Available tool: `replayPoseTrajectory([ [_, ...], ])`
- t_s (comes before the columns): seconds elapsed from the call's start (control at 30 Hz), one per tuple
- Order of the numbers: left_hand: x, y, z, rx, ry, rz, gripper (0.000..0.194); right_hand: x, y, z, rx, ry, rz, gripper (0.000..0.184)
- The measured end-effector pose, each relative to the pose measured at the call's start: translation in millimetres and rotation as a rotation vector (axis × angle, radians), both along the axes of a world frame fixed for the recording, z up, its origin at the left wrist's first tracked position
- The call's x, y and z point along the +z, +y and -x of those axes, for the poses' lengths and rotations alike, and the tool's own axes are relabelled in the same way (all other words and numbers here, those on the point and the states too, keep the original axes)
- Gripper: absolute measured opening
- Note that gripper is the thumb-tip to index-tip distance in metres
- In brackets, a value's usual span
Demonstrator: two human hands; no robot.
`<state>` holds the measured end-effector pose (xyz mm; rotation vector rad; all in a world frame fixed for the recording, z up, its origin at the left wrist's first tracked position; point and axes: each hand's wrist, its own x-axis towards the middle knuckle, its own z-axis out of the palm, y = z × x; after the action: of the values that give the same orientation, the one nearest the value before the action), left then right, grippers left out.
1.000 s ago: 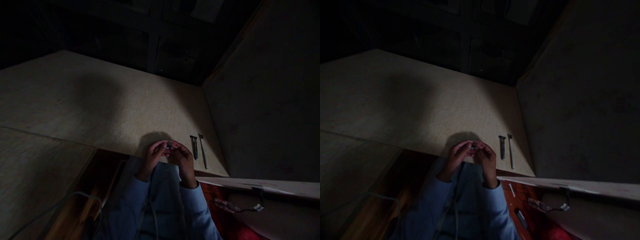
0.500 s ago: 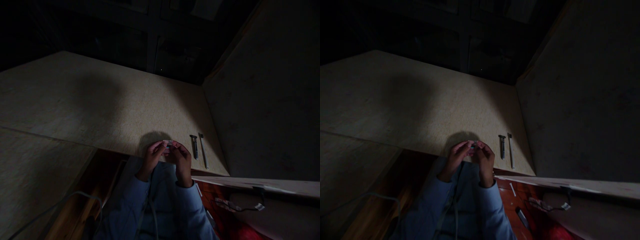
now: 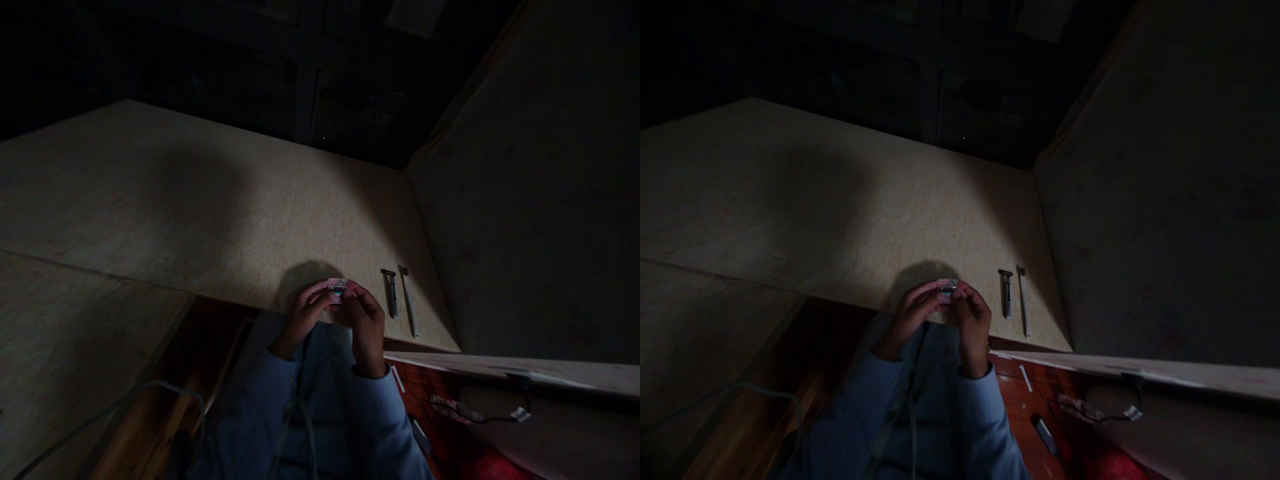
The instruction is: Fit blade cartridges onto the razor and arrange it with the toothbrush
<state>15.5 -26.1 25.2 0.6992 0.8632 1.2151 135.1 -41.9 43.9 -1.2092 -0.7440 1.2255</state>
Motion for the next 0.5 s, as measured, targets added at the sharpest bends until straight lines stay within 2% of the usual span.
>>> replayPoseTrajectory([
  [0.3,5.0,-0.7,-0.9,0.007,0.008,-0.002,0.041,-0.8,-1.5,-0.2,-0.056,-0.114,-0.035,0.036],
  [0.5,4.0,-0.3,-2.1,0.012,0.031,-0.008,0.044,0.0,-0.6,2.3,-0.071,-0.071,-0.039,0.035],
])
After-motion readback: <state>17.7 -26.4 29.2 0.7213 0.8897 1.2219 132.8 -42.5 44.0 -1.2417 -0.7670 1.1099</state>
